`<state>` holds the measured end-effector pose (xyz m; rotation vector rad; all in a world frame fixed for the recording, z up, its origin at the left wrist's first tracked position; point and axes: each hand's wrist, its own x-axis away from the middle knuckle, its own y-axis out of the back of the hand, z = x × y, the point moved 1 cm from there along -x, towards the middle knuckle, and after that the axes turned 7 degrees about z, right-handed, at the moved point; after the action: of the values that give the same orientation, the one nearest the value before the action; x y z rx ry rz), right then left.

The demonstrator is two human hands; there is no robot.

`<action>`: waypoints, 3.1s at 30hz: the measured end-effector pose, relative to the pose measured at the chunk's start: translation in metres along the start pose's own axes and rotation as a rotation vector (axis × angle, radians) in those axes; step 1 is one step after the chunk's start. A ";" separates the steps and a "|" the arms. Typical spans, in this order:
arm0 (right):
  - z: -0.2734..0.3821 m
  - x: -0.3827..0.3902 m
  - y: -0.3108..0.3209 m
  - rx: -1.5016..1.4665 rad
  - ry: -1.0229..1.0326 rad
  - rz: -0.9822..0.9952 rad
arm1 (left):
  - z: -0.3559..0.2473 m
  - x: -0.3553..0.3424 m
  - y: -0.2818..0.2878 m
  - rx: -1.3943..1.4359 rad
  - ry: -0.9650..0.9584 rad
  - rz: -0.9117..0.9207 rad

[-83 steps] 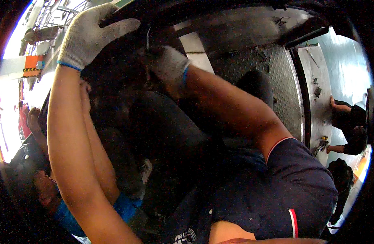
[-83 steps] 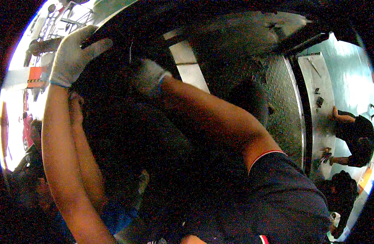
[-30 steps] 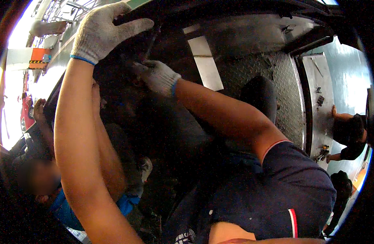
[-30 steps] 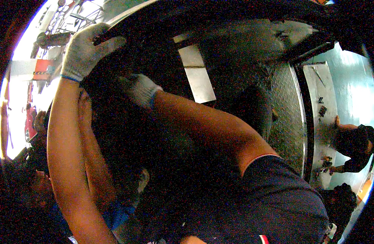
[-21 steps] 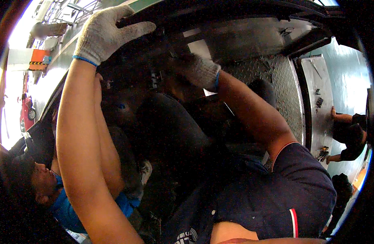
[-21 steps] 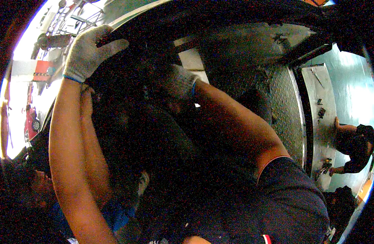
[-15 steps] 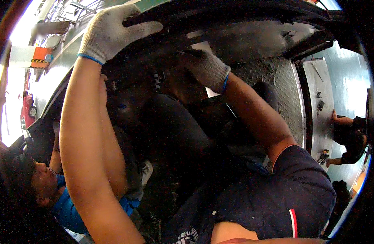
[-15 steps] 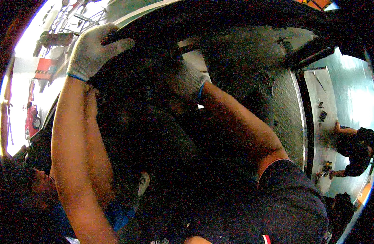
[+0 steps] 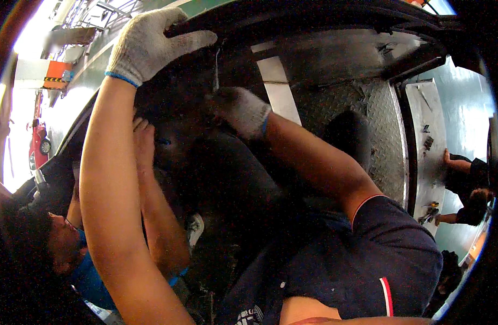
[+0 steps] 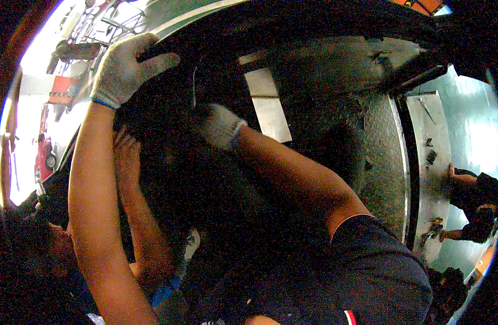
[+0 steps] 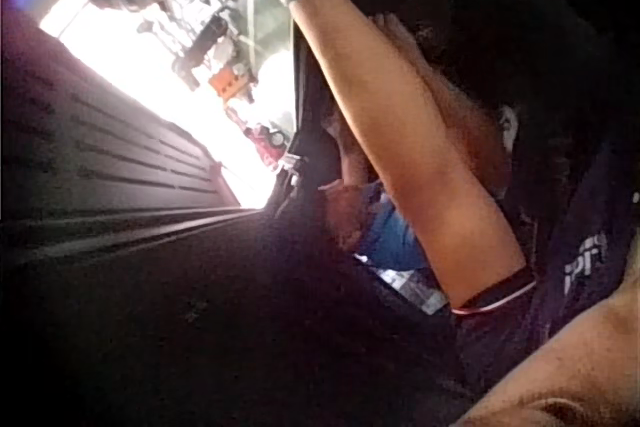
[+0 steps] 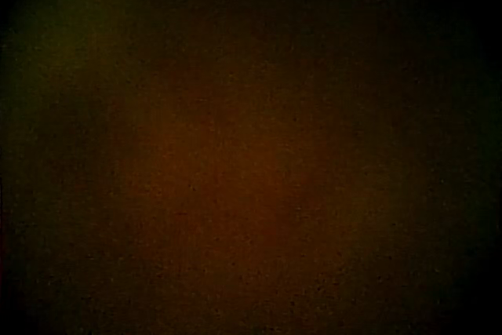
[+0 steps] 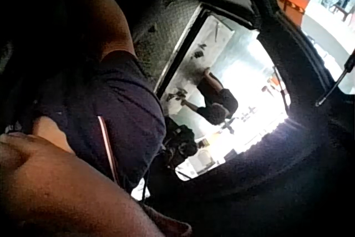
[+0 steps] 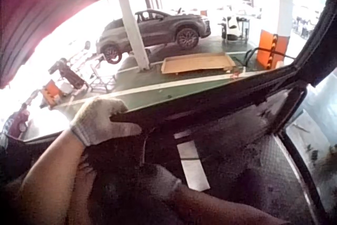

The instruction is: The person uses a power drill to remove screws from a vehicle's interior panel and then manually manipulates the panel and internal components. The person is sitting on the floor of the vehicle while performing the task.

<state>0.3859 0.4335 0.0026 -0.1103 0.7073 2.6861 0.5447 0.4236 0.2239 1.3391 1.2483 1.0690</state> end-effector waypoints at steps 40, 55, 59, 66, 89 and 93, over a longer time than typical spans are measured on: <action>0.007 0.043 0.066 0.461 0.019 -0.059 | -0.009 -0.003 -0.002 -0.028 0.040 0.031; 0.027 -0.046 0.002 -0.530 -0.248 -0.195 | -0.008 0.000 -0.007 0.031 0.026 0.001; 0.026 -0.007 0.017 -0.684 -0.310 -0.153 | -0.016 -0.003 -0.003 0.003 0.017 -0.010; 0.010 0.021 0.061 -0.226 -0.344 -0.139 | -0.011 -0.007 -0.005 -0.022 -0.004 -0.022; 0.001 -0.005 0.048 -0.325 -0.126 -0.310 | -0.004 0.004 -0.002 0.043 0.014 0.001; 0.000 -0.058 -0.017 -1.085 -0.241 -0.425 | -0.005 -0.004 -0.004 0.024 -0.029 -0.011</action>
<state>0.4463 0.4288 0.0040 -0.1719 -0.7960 2.2912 0.5387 0.4205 0.2211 1.3603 1.2496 1.0266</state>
